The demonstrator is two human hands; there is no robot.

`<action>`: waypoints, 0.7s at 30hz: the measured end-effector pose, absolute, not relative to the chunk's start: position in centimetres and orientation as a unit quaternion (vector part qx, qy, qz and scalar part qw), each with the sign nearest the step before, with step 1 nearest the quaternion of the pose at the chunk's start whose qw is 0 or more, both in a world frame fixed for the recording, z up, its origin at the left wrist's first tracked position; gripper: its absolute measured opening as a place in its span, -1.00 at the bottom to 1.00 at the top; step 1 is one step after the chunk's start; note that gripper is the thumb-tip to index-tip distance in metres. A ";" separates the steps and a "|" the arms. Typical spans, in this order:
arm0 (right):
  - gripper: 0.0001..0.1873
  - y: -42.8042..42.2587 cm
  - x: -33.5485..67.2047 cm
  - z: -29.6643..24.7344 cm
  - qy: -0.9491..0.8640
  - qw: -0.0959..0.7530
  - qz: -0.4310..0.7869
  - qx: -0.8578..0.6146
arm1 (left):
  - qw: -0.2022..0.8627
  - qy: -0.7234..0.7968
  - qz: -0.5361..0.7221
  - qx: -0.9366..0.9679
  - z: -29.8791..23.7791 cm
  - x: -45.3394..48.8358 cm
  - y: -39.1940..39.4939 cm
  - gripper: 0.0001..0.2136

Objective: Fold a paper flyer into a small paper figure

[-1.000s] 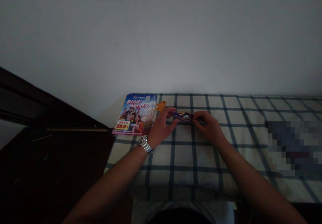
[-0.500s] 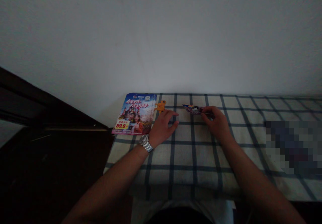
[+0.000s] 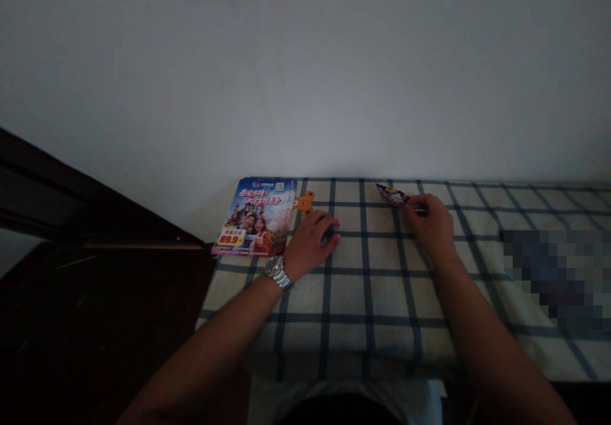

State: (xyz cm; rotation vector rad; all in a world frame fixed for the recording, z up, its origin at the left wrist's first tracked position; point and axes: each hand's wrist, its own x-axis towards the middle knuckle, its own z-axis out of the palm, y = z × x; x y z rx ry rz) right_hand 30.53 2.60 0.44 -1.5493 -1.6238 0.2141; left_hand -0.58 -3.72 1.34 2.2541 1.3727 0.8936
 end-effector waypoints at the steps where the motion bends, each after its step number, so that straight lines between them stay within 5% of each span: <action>1: -0.84 2.7 30.8 0.4 -0.652 0.425 0.079 -0.623 | 0.176 0.485 0.316 0.796 1.3 -0.6 -3.7 -0.81; 21: -0.77 1.7 30.0 2.3 -0.697 0.432 -0.014 -0.572 | 0.176 0.480 0.325 0.796 1.0 -0.7 -3.7 -0.82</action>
